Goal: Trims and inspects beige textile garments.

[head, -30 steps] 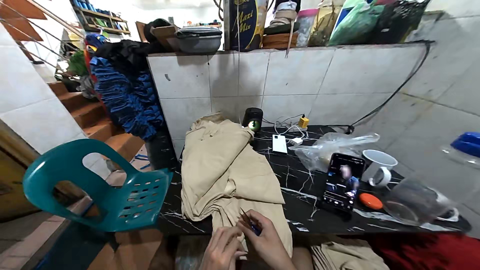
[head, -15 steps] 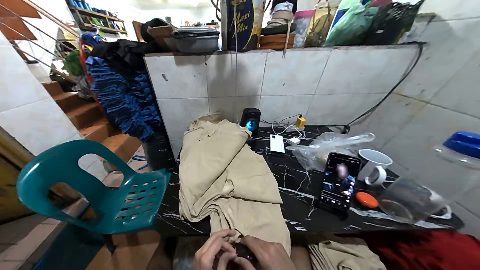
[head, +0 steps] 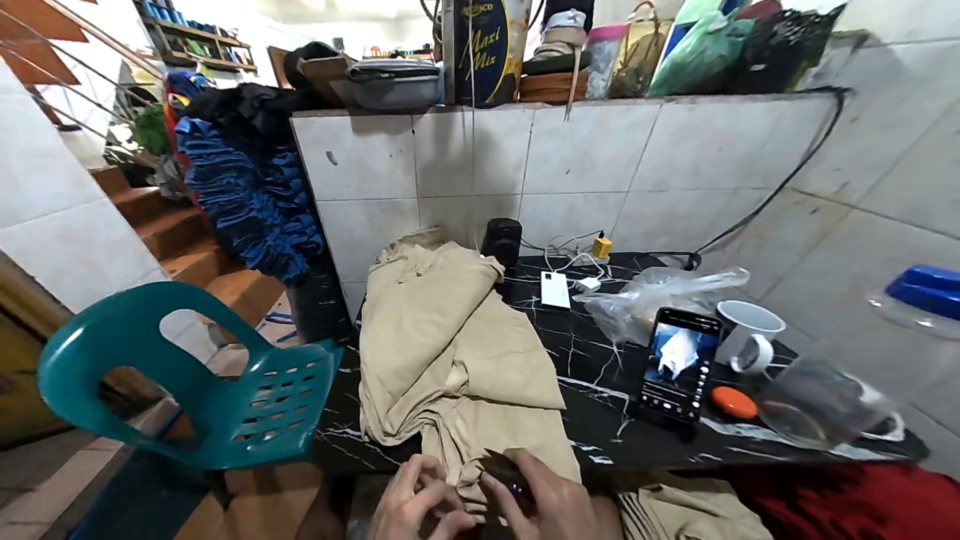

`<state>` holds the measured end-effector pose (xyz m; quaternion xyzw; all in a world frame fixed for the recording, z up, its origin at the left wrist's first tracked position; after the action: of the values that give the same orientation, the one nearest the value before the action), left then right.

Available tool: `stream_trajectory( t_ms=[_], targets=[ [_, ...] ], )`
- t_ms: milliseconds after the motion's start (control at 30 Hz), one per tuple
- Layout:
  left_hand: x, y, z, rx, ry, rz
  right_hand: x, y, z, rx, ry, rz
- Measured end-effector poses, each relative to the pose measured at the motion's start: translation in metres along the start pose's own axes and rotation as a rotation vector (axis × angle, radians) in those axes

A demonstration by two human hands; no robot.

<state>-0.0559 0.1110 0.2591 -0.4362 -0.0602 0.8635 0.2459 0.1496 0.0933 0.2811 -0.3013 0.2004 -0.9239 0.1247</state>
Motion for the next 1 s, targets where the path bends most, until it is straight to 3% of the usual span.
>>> stream_trajectory(
  t_ms=[267,367,433,500,567,633,700,767,800,933,1000],
  targets=[
    [-0.016,-0.021,-0.018,-0.236,-0.248,0.026,-0.004,0.008,-0.003,-0.016,-0.018,-0.035],
    [-0.017,-0.022,-0.001,-0.398,-0.191,0.118,-0.016,0.013,0.02,-0.029,0.095,-0.084],
    [-0.015,-0.025,0.005,-0.418,-0.129,0.176,-0.033,0.014,0.038,-0.008,0.076,-0.16],
    [-0.02,-0.032,-0.003,-0.235,0.053,0.168,-0.051,0.011,0.047,-0.001,-0.086,-0.215],
    [-0.027,-0.043,-0.013,-0.065,0.144,0.068,-0.059,0.006,0.055,-0.113,-0.392,-0.227],
    [-0.032,-0.055,-0.011,-0.081,0.15,-0.054,-0.056,-0.003,0.062,-0.294,-0.717,-0.207],
    [-0.032,-0.066,-0.002,-0.242,0.161,-0.13,-0.05,-0.007,0.07,-0.375,-0.808,-0.164],
    [-0.034,-0.067,0.005,-0.346,0.145,-0.135,-0.051,-0.005,0.066,-0.317,-0.713,-0.164],
    [-0.035,-0.064,0.002,-0.315,0.102,-0.124,-0.055,-0.002,0.058,-0.237,-0.642,-0.179],
    [-0.021,-0.047,-0.038,0.109,-0.207,-0.095,-0.06,0.007,0.025,0.126,-0.246,-0.131],
    [-0.008,-0.04,-0.049,0.093,-0.251,-0.141,-0.053,0.008,0.02,0.218,-0.093,-0.101]
  ],
)
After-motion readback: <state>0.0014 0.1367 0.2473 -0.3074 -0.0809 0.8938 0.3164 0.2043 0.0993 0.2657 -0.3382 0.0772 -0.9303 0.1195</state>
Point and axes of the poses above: each hand's wrist, its own y-axis away from the middle knuckle, its own z-axis out of the back of the hand, x = y × z, the point moved 4 cm from there along -y, towards the middle knuckle, and after that the axes turned 2 degrees about z, right-handed, at the moved point
